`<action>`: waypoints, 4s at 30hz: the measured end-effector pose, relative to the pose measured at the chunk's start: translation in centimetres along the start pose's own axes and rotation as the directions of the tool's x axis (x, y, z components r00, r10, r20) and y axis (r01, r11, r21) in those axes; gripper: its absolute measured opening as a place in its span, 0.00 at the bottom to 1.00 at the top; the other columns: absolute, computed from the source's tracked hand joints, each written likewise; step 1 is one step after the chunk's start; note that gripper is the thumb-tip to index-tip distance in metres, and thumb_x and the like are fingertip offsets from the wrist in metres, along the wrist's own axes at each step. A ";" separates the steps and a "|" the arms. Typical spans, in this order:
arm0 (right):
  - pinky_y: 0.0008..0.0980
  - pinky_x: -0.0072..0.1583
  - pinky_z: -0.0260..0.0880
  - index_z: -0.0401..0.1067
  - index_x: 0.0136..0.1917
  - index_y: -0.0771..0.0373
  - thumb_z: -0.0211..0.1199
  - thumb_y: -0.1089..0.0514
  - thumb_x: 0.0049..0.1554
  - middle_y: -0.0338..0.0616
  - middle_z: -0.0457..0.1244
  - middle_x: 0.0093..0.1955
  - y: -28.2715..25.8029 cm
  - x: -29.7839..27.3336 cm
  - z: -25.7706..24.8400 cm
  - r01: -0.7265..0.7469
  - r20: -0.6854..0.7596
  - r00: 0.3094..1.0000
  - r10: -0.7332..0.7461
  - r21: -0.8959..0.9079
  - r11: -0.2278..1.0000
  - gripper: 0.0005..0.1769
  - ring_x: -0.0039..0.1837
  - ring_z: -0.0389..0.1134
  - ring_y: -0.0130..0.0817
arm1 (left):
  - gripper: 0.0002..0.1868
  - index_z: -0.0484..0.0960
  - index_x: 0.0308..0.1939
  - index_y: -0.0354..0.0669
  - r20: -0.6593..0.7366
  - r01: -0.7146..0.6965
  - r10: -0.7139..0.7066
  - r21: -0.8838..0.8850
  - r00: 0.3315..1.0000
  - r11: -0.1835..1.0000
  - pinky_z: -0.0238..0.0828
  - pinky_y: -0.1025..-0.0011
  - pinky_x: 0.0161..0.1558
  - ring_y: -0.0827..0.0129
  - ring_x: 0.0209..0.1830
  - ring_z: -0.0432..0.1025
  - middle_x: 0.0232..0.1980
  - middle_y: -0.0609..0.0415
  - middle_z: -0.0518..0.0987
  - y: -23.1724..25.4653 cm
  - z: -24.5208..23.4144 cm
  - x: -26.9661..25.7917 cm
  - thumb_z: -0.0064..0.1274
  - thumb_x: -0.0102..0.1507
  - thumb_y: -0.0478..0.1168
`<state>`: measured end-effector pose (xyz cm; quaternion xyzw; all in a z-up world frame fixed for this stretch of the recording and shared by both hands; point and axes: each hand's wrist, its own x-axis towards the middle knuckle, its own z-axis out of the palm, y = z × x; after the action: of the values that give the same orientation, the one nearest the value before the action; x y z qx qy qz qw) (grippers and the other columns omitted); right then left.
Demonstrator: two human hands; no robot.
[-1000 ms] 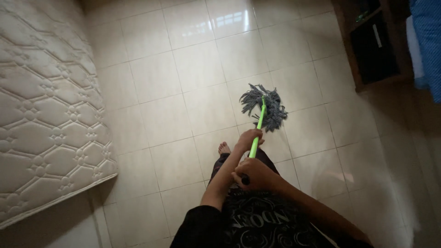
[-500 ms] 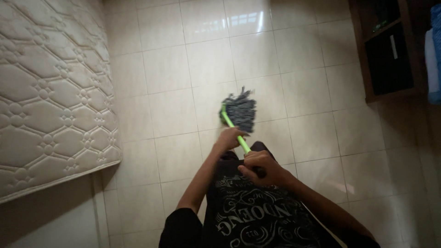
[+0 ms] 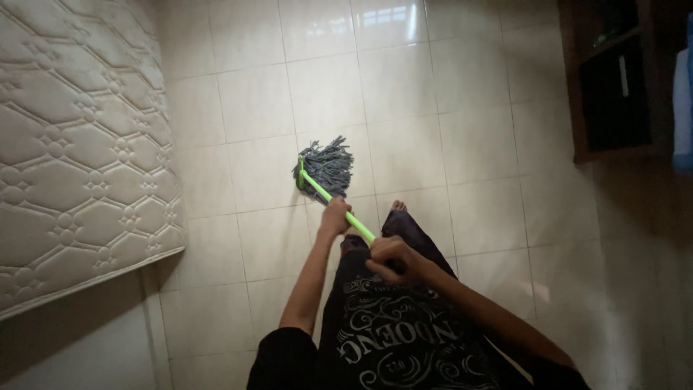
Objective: Mop the tiled floor in a room.
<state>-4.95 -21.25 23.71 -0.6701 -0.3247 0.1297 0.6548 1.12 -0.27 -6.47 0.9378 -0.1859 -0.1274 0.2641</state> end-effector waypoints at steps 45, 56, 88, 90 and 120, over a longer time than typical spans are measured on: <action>0.42 0.37 0.56 0.54 0.26 0.65 0.64 0.66 0.56 0.47 0.52 0.24 -2.6 1.4 -7.8 -0.136 -0.018 0.991 0.135 -0.187 0.973 0.24 0.29 0.53 0.38 | 0.09 0.83 0.39 0.48 0.161 -0.184 0.217 -0.198 0.963 0.963 0.74 0.52 0.46 0.48 0.45 0.77 0.42 0.47 0.82 7.9 0.3 10.0 0.58 0.58 0.45; 0.40 0.43 0.53 0.50 0.27 0.66 0.64 0.70 0.55 0.45 0.48 0.27 4.7 5.6 -3.3 -0.111 0.035 0.993 0.117 -0.128 0.985 0.25 0.33 0.52 0.37 | 0.08 0.87 0.38 0.50 0.180 0.206 -0.205 0.013 0.962 0.978 0.76 0.54 0.47 0.49 0.47 0.78 0.43 0.47 0.83 -5.1 -0.8 6.5 0.62 0.56 0.43; 0.46 0.42 0.65 0.66 0.27 0.66 0.65 0.60 0.53 0.54 0.63 0.29 0.7 4.2 -7.7 -0.338 -0.056 0.935 0.351 -0.441 0.832 0.16 0.37 0.66 0.51 | 0.14 0.80 0.31 0.45 0.131 -0.275 0.349 -0.391 0.928 0.878 0.70 0.49 0.41 0.44 0.41 0.75 0.37 0.45 0.80 14.1 5.3 15.5 0.60 0.62 0.49; 0.44 0.40 0.64 0.64 0.27 0.65 0.65 0.61 0.54 0.51 0.61 0.28 -0.1 4.5 -7.7 -0.279 -0.070 0.959 0.275 -0.405 0.870 0.17 0.35 0.64 0.47 | 0.12 0.81 0.34 0.46 0.170 -0.279 0.357 -0.361 0.919 0.890 0.72 0.50 0.42 0.46 0.42 0.76 0.41 0.47 0.80 13.2 4.6 15.4 0.58 0.62 0.50; 0.41 0.39 0.54 0.55 0.27 0.66 0.65 0.70 0.56 0.47 0.53 0.27 3.2 12.0 -9.5 -0.072 0.085 0.993 0.076 -0.054 0.996 0.22 0.33 0.56 0.39 | 0.06 0.80 0.26 0.44 -0.072 0.128 -0.133 -0.070 0.989 0.989 0.74 0.52 0.42 0.45 0.43 0.75 0.38 0.44 0.77 -6.1 -1.3 11.8 0.60 0.52 0.40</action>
<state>10.66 -21.36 24.72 -0.6918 -0.3311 0.1747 0.6174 13.87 0.22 -10.41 0.9430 -0.1098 -0.1143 0.2926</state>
